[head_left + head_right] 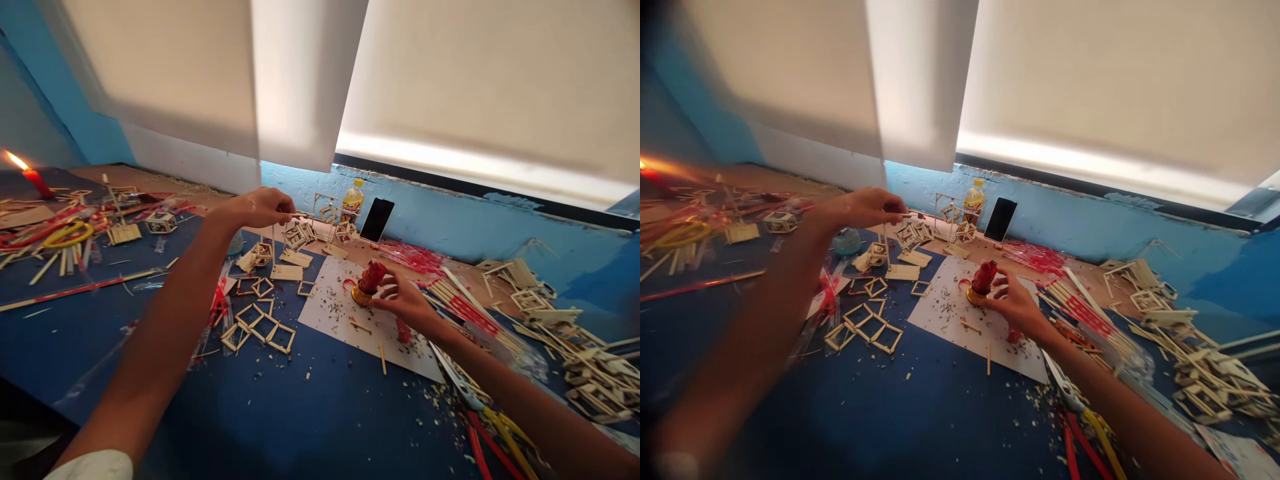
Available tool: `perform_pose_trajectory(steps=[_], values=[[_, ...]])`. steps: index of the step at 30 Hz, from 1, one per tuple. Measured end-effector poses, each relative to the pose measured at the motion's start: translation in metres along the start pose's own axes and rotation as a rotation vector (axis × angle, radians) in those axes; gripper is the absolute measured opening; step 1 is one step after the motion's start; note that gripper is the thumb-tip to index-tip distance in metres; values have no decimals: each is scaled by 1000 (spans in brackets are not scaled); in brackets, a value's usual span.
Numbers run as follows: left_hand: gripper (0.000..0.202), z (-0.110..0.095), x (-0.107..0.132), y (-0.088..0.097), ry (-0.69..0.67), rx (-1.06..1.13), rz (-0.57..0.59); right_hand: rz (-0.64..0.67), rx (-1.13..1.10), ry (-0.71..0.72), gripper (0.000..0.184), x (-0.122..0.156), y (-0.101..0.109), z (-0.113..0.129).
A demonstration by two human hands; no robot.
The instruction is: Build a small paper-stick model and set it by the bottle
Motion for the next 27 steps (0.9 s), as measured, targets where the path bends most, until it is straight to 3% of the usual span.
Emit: perform_pose_trajectory(steps=[3, 6, 9, 11, 13, 16, 20, 27], values=[[31, 1, 0, 0, -6, 13, -12, -30, 96, -45, 25, 27, 12, 11], [30, 0, 3, 1, -6, 31, -20, 116, 114, 5, 42, 57, 10, 44], [28, -2, 7, 4, -9, 49, -27, 240, 21, 121, 29, 68, -12, 95], [28, -2, 9, 5, -17, 64, -23, 198, -59, 170, 12, 56, -34, 129], [29, -2, 10, 6, -22, 80, -16, 58, -137, 171, 16, 31, -57, 156], [27, -1, 8, 6, -26, 88, -17, -157, -196, 113, 27, -14, -86, 178], [22, 1, 5, 3, -37, 87, -18, -285, -232, 62, 34, -53, -109, 182], [23, 3, 5, 4, -40, 66, 2, -411, -378, 64, 37, -76, -124, 182]])
Point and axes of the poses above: each hand's wrist, its own x-axis away from the middle knuckle, its own y-axis out of the back of the hand, z = x × y, the point moved 1 cm from there along -x, towards the middle knuckle, and after that the axes turned 1 degree about -z, right-handed, at the moved point
